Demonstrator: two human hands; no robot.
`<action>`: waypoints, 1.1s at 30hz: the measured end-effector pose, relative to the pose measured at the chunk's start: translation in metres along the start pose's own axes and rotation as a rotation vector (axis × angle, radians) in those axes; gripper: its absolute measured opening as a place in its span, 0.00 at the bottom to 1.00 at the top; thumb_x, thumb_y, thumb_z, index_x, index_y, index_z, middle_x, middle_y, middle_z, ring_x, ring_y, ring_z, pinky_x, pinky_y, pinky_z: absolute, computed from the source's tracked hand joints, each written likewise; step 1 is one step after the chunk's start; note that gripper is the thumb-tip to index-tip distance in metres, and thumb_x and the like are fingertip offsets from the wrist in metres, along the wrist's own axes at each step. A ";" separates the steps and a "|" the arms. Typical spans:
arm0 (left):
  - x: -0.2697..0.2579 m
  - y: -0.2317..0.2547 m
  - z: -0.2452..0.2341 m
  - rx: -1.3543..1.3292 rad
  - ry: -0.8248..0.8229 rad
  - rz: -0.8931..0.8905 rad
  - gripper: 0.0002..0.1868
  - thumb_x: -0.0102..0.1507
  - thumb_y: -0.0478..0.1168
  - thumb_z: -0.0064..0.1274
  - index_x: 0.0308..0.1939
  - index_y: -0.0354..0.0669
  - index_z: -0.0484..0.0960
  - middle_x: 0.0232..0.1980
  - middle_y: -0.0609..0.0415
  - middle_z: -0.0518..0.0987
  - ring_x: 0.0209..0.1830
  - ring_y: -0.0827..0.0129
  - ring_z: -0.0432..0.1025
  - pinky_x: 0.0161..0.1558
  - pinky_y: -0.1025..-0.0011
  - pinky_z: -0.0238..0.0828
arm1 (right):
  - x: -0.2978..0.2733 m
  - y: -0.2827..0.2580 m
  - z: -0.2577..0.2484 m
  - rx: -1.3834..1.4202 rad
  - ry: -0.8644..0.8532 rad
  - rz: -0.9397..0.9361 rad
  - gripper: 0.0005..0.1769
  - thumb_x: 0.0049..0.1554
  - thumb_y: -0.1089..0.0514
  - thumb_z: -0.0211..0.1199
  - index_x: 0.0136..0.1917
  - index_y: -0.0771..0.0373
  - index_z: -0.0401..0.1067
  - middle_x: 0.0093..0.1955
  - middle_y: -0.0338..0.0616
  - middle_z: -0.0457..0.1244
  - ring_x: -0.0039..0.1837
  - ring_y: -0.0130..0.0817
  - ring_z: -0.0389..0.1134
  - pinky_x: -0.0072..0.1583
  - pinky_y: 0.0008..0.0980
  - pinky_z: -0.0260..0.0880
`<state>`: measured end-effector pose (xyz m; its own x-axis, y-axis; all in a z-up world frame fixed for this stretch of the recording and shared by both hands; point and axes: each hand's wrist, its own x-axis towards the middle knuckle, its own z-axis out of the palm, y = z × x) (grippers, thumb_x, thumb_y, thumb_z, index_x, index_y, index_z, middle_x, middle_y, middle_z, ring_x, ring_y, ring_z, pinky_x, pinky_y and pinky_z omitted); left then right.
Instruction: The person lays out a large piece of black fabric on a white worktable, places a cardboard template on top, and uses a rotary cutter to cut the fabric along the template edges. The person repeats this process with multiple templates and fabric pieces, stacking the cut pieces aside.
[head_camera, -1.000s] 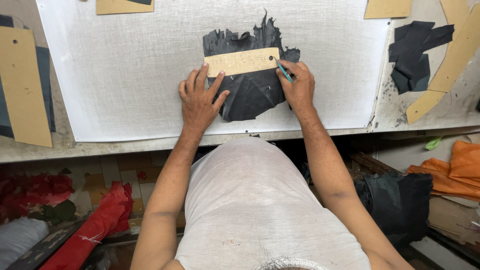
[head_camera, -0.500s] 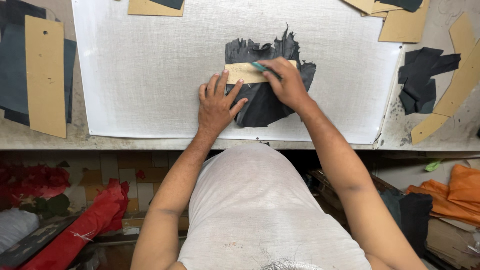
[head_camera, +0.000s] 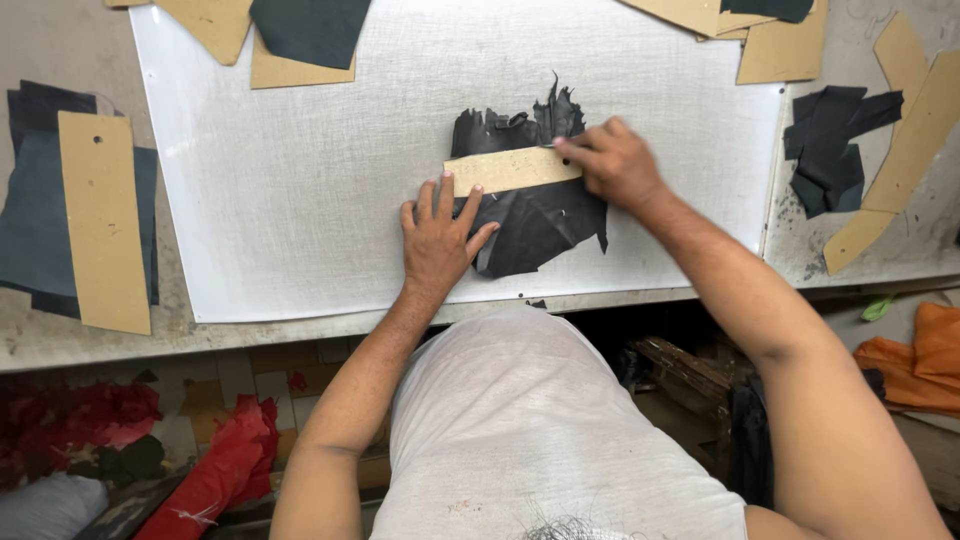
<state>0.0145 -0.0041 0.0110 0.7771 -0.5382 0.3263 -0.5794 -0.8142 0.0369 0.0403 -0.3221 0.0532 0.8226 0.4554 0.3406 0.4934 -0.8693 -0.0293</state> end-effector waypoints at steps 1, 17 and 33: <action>0.001 -0.001 -0.004 0.000 -0.001 0.014 0.33 0.64 0.71 0.54 0.65 0.60 0.80 0.71 0.42 0.69 0.69 0.49 0.61 0.61 0.45 0.60 | -0.021 0.018 -0.011 -0.029 -0.032 0.063 0.18 0.59 0.67 0.68 0.59 0.50 0.82 0.48 0.35 0.69 0.46 0.29 0.61 0.40 0.26 0.66; 0.137 -0.070 -0.028 -0.324 -0.593 0.298 0.19 0.61 0.42 0.56 0.57 0.64 0.84 0.43 0.61 0.82 0.41 0.70 0.76 0.48 0.64 0.72 | 0.044 -0.136 0.008 0.306 -0.086 0.072 0.20 0.59 0.66 0.62 0.62 0.53 0.79 0.51 0.37 0.66 0.49 0.34 0.62 0.46 0.32 0.70; 0.115 -0.003 -0.044 0.111 -0.417 0.400 0.17 0.66 0.37 0.53 0.58 0.48 0.84 0.54 0.55 0.78 0.54 0.68 0.73 0.53 0.63 0.69 | -0.077 -0.001 -0.039 0.203 -0.086 0.414 0.22 0.59 0.69 0.66 0.63 0.49 0.80 0.46 0.36 0.66 0.46 0.32 0.62 0.46 0.29 0.68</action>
<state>0.0947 -0.0542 0.0903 0.5472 -0.8303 -0.1055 -0.8359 -0.5358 -0.1190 -0.0345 -0.3635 0.0637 0.9781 0.0997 0.1827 0.1569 -0.9298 -0.3330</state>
